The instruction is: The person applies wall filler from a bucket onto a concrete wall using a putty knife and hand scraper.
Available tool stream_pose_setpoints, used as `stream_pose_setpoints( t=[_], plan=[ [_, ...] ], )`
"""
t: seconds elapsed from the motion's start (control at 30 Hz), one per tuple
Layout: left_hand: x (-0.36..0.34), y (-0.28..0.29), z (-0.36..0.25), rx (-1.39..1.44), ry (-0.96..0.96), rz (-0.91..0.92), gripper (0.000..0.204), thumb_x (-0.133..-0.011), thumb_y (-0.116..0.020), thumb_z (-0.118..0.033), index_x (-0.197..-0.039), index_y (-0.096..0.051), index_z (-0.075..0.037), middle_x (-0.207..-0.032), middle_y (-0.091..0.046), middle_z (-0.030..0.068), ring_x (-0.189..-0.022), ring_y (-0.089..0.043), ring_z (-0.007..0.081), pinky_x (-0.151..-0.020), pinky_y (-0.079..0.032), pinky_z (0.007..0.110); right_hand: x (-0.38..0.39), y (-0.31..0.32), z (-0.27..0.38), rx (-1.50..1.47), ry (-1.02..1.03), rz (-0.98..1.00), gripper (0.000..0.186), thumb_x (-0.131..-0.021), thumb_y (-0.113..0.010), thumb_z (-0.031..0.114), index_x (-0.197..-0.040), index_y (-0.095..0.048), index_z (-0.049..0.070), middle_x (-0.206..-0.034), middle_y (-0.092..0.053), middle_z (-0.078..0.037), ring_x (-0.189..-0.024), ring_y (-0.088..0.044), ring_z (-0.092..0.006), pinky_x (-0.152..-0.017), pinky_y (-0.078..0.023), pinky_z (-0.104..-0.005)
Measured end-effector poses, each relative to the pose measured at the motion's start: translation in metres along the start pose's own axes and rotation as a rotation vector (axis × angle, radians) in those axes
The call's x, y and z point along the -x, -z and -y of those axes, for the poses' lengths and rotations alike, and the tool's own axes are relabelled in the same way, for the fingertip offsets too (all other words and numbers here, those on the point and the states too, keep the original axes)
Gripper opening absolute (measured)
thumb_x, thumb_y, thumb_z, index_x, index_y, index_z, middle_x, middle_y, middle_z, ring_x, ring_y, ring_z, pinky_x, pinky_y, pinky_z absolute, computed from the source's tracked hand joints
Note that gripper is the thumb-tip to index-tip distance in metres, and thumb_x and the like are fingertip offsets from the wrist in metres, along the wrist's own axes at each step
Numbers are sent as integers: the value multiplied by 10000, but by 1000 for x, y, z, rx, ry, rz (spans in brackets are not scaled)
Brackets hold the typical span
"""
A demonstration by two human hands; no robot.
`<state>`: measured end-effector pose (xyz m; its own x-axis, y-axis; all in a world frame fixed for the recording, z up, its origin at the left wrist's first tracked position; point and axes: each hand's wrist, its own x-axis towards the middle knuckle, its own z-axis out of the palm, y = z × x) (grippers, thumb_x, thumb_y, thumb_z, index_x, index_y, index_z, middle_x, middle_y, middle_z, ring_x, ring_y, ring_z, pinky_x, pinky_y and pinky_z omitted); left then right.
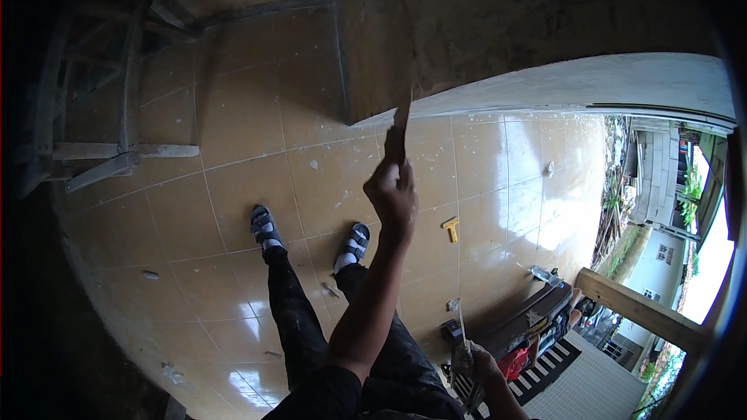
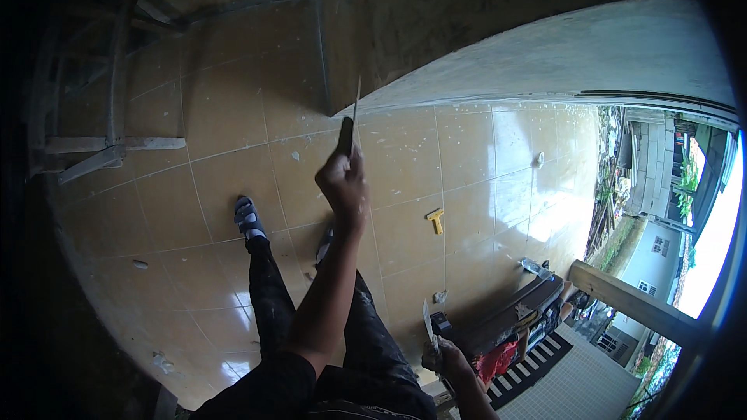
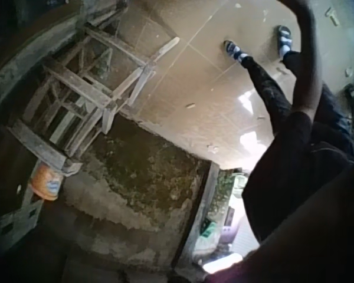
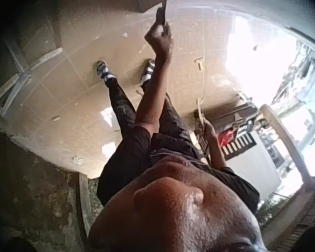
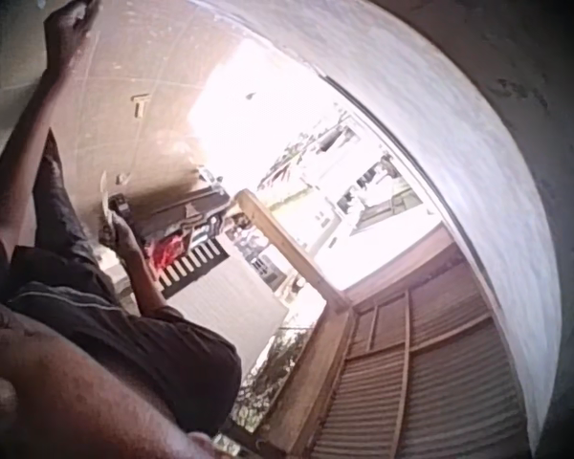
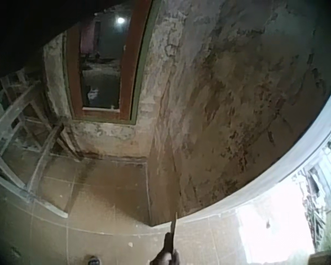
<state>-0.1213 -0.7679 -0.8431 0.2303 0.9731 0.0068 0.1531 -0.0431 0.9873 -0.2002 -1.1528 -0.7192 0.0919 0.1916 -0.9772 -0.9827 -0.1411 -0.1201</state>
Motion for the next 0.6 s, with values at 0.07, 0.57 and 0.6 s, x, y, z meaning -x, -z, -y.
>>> stream_pose_setpoints(
  t=[0.07,0.57,0.6],
  plan=[
    [-40,-12,-10,106,54,-53,246,-852,-572,-30,-1090,-630,-4,-571,-501,196,-484,-322,76,-434,-323,255,3,-14,-1,232,73,-87,197,-911,-476,245,-761,-475,117,-618,-386,20,-507,-375,-117,-496,-314,-269],
    [-23,-43,-45,274,-106,74,369,-840,-583,-3,-1208,-568,-37,-806,-624,231,-590,-474,76,-558,-430,246,6,-9,-10,283,129,-158,210,-909,-479,255,-753,-485,115,-617,-403,11,-512,-382,-121,-497,-316,-272],
    [-14,-34,-41,270,-81,142,402,-830,-585,12,-1226,-559,-51,-954,-643,228,-640,-513,81,-610,-453,239,7,-12,-10,69,84,-130,193,-904,-480,241,-760,-491,113,-617,-406,11,-511,-384,-121,-495,-317,-271]
  ],
)
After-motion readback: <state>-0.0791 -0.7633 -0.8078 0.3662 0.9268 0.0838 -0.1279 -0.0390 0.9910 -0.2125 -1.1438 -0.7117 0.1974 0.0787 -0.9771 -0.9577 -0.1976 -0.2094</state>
